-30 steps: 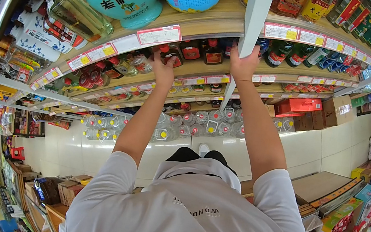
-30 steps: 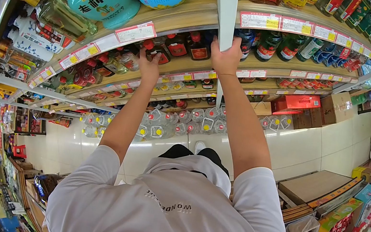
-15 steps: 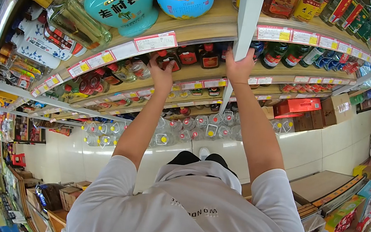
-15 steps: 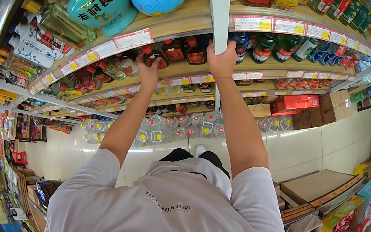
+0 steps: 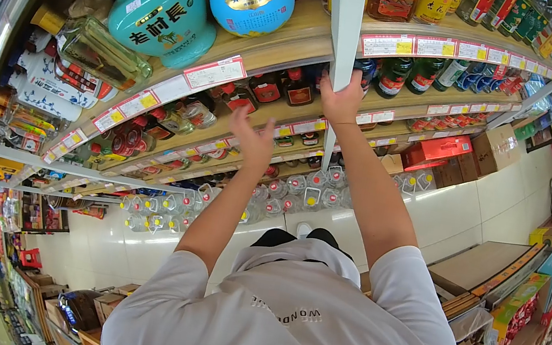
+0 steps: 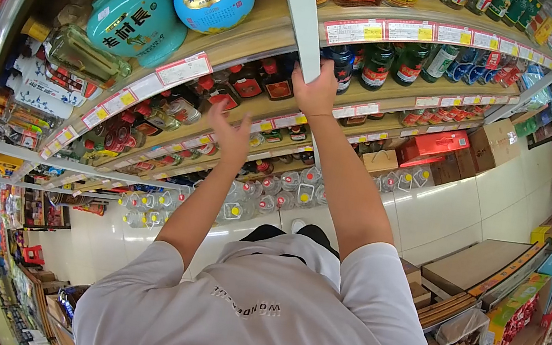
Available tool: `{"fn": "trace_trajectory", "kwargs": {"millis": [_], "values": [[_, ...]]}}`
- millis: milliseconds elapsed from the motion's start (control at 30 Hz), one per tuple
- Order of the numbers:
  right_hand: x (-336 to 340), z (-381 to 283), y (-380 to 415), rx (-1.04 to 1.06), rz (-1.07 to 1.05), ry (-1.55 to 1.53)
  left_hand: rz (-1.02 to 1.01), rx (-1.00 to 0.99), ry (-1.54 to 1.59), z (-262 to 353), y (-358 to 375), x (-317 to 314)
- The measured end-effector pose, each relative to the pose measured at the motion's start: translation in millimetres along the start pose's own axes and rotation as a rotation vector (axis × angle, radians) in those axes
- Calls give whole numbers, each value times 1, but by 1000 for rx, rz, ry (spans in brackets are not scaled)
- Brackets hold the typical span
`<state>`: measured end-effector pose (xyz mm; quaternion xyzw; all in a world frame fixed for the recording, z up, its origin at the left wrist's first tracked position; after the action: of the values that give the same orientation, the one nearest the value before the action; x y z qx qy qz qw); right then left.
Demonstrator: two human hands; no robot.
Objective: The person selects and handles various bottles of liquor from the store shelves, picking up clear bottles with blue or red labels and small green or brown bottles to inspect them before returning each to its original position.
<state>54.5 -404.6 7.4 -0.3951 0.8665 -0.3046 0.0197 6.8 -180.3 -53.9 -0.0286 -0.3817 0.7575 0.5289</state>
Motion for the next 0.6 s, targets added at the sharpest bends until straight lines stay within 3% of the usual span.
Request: {"fn": "trace_trajectory", "kwargs": {"millis": [100, 267, 500, 600], "values": [[0, -1, 1, -63, -20, -14, -132, 23, -23, 18, -13, -37], [0, -3, 0, -48, -7, -9, -123, -46, -94, 36, -45, -68], [-1, 0, 1, -56, -6, 0, -238, -146, -243, 33, -51, -72], [0, 0, 1, -21, 18, 26, -384, -113, -302, 33, -41, -69]]}}
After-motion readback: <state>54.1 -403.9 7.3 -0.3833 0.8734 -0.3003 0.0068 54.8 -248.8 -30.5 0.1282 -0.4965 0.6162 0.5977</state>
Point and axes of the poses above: each hand's wrist, its own y-axis away from the middle knuckle, its own x-axis out of the back of the hand, z = x × y, the point moved 3 cm from there along -y, towards the middle knuckle, and after that the axes turned 7 degrees about y, right-handed, at the moved point
